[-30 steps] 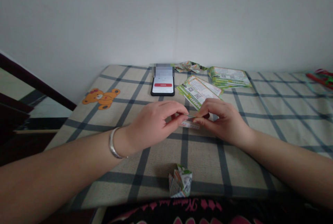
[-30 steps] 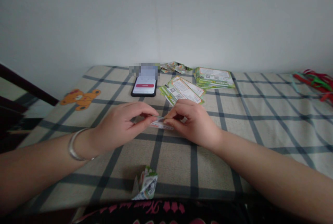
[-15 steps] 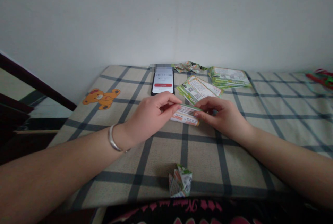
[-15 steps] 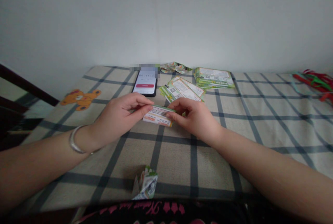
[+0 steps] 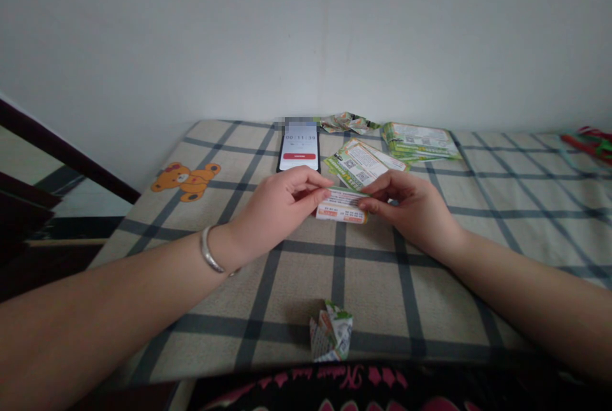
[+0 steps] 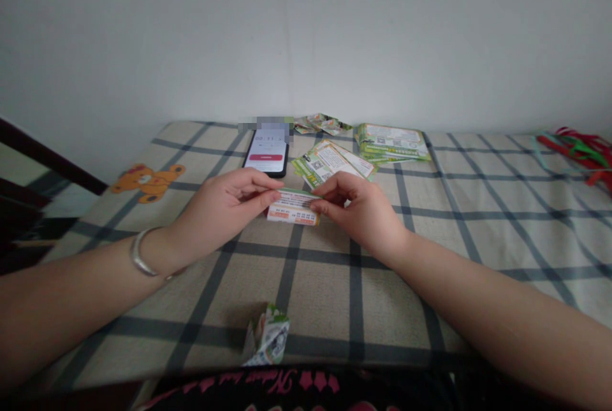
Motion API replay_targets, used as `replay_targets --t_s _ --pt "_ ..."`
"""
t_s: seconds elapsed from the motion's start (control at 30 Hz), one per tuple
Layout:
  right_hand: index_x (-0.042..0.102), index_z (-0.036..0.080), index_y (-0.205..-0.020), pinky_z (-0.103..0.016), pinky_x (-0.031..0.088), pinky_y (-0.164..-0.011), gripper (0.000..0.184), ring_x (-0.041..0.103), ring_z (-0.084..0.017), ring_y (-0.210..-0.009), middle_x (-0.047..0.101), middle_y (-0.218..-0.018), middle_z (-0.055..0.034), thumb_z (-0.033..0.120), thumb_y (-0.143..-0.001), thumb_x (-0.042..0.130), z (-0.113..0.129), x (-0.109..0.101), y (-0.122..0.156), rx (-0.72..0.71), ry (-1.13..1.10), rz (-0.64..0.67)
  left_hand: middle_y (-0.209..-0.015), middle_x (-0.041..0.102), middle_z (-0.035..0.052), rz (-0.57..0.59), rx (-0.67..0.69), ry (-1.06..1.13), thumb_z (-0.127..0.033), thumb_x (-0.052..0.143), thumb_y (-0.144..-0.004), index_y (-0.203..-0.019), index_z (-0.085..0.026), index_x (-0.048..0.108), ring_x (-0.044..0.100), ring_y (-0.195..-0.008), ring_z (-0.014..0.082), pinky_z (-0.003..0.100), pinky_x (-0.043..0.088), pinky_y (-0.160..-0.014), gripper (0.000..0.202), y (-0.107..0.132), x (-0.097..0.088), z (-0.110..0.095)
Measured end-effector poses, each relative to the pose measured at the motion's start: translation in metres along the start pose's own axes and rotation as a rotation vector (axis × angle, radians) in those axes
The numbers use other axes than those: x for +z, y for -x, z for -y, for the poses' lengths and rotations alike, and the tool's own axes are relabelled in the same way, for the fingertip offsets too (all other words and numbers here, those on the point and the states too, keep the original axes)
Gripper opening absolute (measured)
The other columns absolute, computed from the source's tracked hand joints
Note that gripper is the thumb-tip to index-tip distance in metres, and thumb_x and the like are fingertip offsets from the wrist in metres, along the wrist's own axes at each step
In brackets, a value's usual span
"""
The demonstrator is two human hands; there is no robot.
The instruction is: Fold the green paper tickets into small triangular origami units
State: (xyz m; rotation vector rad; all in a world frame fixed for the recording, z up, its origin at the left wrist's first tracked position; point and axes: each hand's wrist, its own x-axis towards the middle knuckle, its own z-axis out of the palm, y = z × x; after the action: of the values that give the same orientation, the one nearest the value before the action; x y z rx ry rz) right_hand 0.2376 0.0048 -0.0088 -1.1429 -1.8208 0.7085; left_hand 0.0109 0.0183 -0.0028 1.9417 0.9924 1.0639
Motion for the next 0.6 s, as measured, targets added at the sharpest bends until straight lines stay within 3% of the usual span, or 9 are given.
replay_targets --t_s 0.27,0.43,0.6 --pt "0.066 0.018 -0.079 -0.026 0.045 -0.054 0.015 0.058 -0.013 -0.061 0.070 -0.074 -0.0025 0.032 -0.077 0.072 -0.0022 -0.0020 -0.0026 0.030 0.060 0.021 -0.087 0.073 0.0014 0.074 -0.031 -0.112 -0.029 0.061 -0.086 -0.095 -0.019 0.070 0.068 -0.075 0.0130 0.026 0.055 -0.067 0.016 -0.0024 -0.0025 0.0059" --pt "0.068 0.018 -0.080 -0.024 0.044 -0.050 0.016 0.058 -0.012 -0.057 0.069 -0.069 -0.0016 0.034 -0.078 0.071 -0.0019 -0.0010 -0.0027 0.050 0.171 0.095 -0.084 0.072 0.0003 0.063 0.114 -0.452 -0.022 0.067 -0.081 -0.086 -0.022 0.073 0.062 -0.083 0.0168 0.032 0.049 -0.076 0.008 -0.0063 -0.0052 0.0079" --pt "0.071 0.020 -0.080 -0.023 0.040 -0.048 0.010 0.054 -0.011 -0.054 0.066 -0.066 0.0001 0.030 -0.078 0.071 0.0021 -0.0010 -0.0039 -0.028 0.360 0.122 -0.078 0.070 0.0010 0.104 0.215 -0.577 -0.020 0.069 -0.080 -0.081 -0.020 0.073 0.057 -0.085 0.0186 0.033 0.045 -0.079 0.003 -0.0080 -0.0046 0.0068"
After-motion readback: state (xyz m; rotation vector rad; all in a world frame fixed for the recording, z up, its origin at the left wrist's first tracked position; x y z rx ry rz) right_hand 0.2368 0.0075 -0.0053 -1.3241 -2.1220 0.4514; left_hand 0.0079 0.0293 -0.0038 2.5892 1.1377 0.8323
